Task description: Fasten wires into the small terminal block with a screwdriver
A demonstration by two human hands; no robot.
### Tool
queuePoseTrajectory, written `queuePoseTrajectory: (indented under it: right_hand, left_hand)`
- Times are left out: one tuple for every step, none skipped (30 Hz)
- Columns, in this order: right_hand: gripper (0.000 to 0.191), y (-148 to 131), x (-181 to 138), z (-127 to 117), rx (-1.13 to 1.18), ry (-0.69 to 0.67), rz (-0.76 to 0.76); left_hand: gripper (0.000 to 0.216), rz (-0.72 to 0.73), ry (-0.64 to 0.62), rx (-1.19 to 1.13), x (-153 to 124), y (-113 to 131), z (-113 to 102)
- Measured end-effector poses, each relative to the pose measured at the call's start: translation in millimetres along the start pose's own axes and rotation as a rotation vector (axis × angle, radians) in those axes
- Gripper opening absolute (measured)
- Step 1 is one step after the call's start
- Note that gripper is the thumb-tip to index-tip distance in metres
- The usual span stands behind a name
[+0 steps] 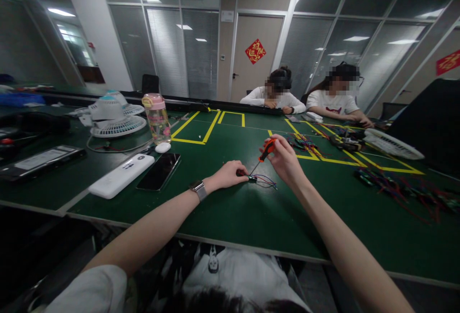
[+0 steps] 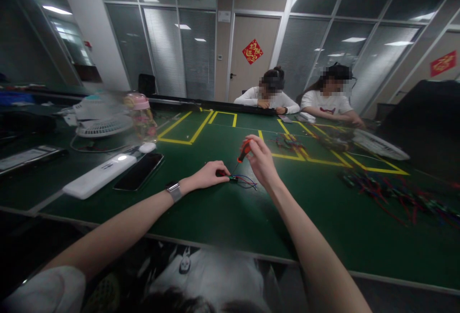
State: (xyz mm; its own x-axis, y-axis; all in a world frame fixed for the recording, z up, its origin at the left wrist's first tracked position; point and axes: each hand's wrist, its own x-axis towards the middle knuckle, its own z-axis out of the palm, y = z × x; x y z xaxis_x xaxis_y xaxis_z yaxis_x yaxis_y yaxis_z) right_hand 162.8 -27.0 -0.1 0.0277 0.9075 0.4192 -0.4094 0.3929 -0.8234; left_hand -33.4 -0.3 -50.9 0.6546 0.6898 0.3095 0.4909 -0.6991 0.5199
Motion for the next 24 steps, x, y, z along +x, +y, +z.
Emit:
queuePoseTrajectory:
  right_hand:
    - [0.021,0.2,0.1,-0.3,-0.012,0.0,-0.017]
    - [0.02,0.1,0.3,-0.7,-0.023,-0.003,-0.028]
    - [0.02,-0.1,0.5,-1.2,-0.031,-0.01,-0.028]
    - [0.021,-0.6,0.6,-1.6,-0.032,-0.017,-0.022]
    - [0.023,-1.1,0.8,-1.8,-0.029,-0.026,-0.012]
    - [0.024,-1.7,0.8,-1.7,-0.023,-0.036,-0.001]
    - [0.025,-2.1,0.8,-1.5,-0.014,-0.042,0.005]
    - [0.025,-2.4,0.7,-1.1,-0.006,-0.045,0.005]
    - [0.025,-2.5,0.5,-0.6,-0.002,-0.045,0.001]
    - [0.025,-2.5,0.3,-0.2,-0.006,-0.043,-0.007]
    - [0.024,-2.2,0.0,0.2,-0.015,-0.038,-0.016]
    - [0.024,-1.8,-0.3,0.5,-0.027,-0.032,-0.024]
    - [0.023,-1.3,-0.7,0.6,-0.039,-0.028,-0.031]
    - [0.022,-0.8,-1.1,0.5,-0.049,-0.026,-0.035]
    - [0.022,-0.5,-1.4,0.4,-0.054,-0.025,-0.037]
    - [0.021,-0.2,-1.7,0.3,-0.052,-0.026,-0.035]
    - [0.021,-0.2,-1.9,0.3,-0.047,-0.031,-0.029]
    - [0.022,-0.4,-2.0,0.3,-0.042,-0.038,-0.02]
    - [0.023,-0.8,-2.1,0.5,-0.038,-0.047,-0.007]
    - [0.025,-1.3,-2.0,0.7,-0.033,-0.055,0.006]
    - [0.027,-1.9,-1.9,0.9,-0.028,-0.063,0.018]
    - [0.029,-2.5,-1.7,1.1,-0.021,-0.067,0.025]
    - [0.029,-3.0,-1.4,1.1,-0.013,-0.066,0.028]
    - [0.027,-3.3,-1.0,1.1,-0.005,-0.063,0.027]
  left_hand:
    - [0.018,-0.002,-0.001,0.001,-0.1,0.5,-0.2]
    - [0.018,-0.005,-0.001,0.003,-0.3,1.0,-0.4]
    - [0.018,-0.008,0.0,0.005,-0.4,1.5,-0.6]
    - [0.018,-0.011,0.001,0.007,-0.5,1.8,-0.8]
    - [0.017,-0.014,0.002,0.006,-0.5,1.9,-0.9]
    - [0.017,-0.016,0.002,0.003,-0.5,1.9,-0.9]
    - [0.017,-0.015,0.002,-0.001,-0.4,1.7,-0.8]
    - [0.016,-0.014,0.003,-0.005,-0.3,1.4,-0.7]
    - [0.016,-0.012,0.004,-0.01,-0.2,1.1,-0.5]
    - [0.016,-0.01,0.005,-0.011,-0.2,0.9,-0.3]
    - [0.016,-0.009,0.005,-0.009,-0.2,0.7,-0.2]
    - [0.017,-0.008,0.004,-0.005,-0.1,0.6,-0.1]
    - [0.017,-0.009,0.004,-0.001,-0.2,0.7,-0.1]
    - [0.017,-0.01,0.004,0.003,-0.2,0.9,-0.1]
    - [0.018,-0.009,0.002,0.007,-0.2,1.1,-0.2]
    - [0.019,-0.009,0.0,0.009,-0.2,1.4,-0.4]
    - [0.019,-0.009,-0.002,0.008,-0.2,1.6,-0.6]
    - [0.02,-0.009,-0.004,0.007,-0.2,1.9,-0.9]
    - [0.019,-0.01,-0.005,0.004,-0.2,2.1,-1.1]
    - [0.019,-0.013,-0.004,0.0,-0.3,2.3,-1.2]
    - [0.018,-0.015,-0.003,-0.007,-0.3,2.4,-1.3]
    - [0.018,-0.018,0.0,-0.013,-0.3,2.5,-1.3]
    - [0.017,-0.019,0.0,-0.017,-0.4,2.4,-1.3]
    - [0.017,-0.019,-0.001,-0.019,-0.4,2.1,-1.1]
